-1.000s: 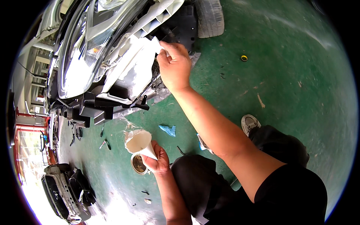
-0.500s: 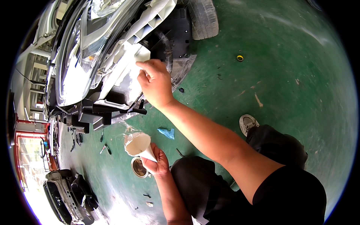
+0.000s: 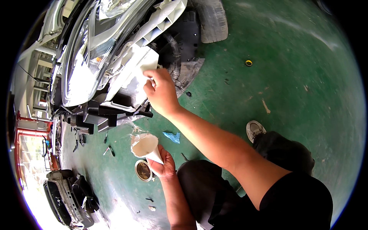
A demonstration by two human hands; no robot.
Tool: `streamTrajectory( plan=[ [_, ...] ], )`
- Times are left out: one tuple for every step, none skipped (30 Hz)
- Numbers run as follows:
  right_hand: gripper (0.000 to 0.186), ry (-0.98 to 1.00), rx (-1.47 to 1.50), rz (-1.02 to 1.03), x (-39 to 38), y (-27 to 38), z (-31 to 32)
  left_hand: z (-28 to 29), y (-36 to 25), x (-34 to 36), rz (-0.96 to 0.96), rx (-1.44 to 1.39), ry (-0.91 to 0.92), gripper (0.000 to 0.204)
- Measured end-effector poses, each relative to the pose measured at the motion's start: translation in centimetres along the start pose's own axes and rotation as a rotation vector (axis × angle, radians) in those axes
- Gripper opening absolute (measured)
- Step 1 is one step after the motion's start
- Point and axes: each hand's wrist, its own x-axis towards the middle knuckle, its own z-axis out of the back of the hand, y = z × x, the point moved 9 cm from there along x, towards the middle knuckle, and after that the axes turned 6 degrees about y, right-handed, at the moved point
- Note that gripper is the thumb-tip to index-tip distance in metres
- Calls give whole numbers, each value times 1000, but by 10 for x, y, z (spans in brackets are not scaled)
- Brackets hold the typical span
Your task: The person is crouching in a garage and applying white paint to a detached car bumper using a small brush. They repeatedly dip the brush into a white cup held in the other hand and carefully paint the edges and surfaces of the bumper.
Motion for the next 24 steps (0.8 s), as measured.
streamTrajectory(
  plan=[
    [25,46,17,-36,-5,-3,-4,1,0,0,-6,-3,-13,20],
    [25,11,69,-50,-7,-6,0,1,-1,-1,-14,-6,-24,21],
    [25,-22,121,-65,-8,-5,5,1,-2,-2,-24,-8,-36,21],
    [25,-76,76,-72,-3,-4,15,2,-5,-3,-25,-17,-33,20],
    [22,-198,176,-15,20,-6,39,-6,11,2,14,-33,-19,20],
    [22,-212,108,29,27,5,40,-3,5,-1,-2,-34,-31,20],
    [23,-226,40,74,30,17,42,0,0,-5,-20,-31,-47,20],
    [25,-212,20,45,33,30,39,2,-4,-6,-35,-25,-54,21],
    [26,-187,-22,74,34,37,33,0,-3,-5,-39,-18,-54,21],
    [27,-162,-64,103,34,45,26,2,-3,-4,-47,-3,-52,21],
    [28,-137,-106,132,33,52,18,0,-1,-4,-41,-2,-44,21],
    [32,-108,-115,178,23,54,4,1,-3,-4,-40,0,-39,21],
    [30,-52,-129,214,14,61,-9,-1,-1,-3,-32,1,-30,21],
    [29,-22,-107,233,6,66,-18,-2,0,-2,-23,4,-21,22],
    [27,10,-83,251,-1,71,-27,-3,0,-2,-16,7,-12,22],
    [27,51,-72,292,-8,76,-34,-3,-1,-3,-21,15,-17,22],
    [26,92,-60,334,-15,81,-40,-3,-3,-4,-27,24,-21,23],
    [27,147,-50,356,-20,85,-44,-3,-3,-4,-29,28,-24,23],
    [27,147,-13,297,-18,80,-42,-3,-3,-4,-30,19,-24,23],
    [27,148,25,238,-16,73,-37,-3,-4,-5,-31,9,-25,23],
    [27,159,72,173,-18,69,-36,0,-10,-7,-39,-2,-23,23],
    [29,85,8,108,-13,61,-25,4,-16,-9,-45,-10,-20,23],
    [35,-25,-166,165,15,69,13,-6,1,-1,11,-39,22,23],
    [32,-86,-213,125,23,64,26,0,-7,-3,5,-53,26,23]
  ],
)
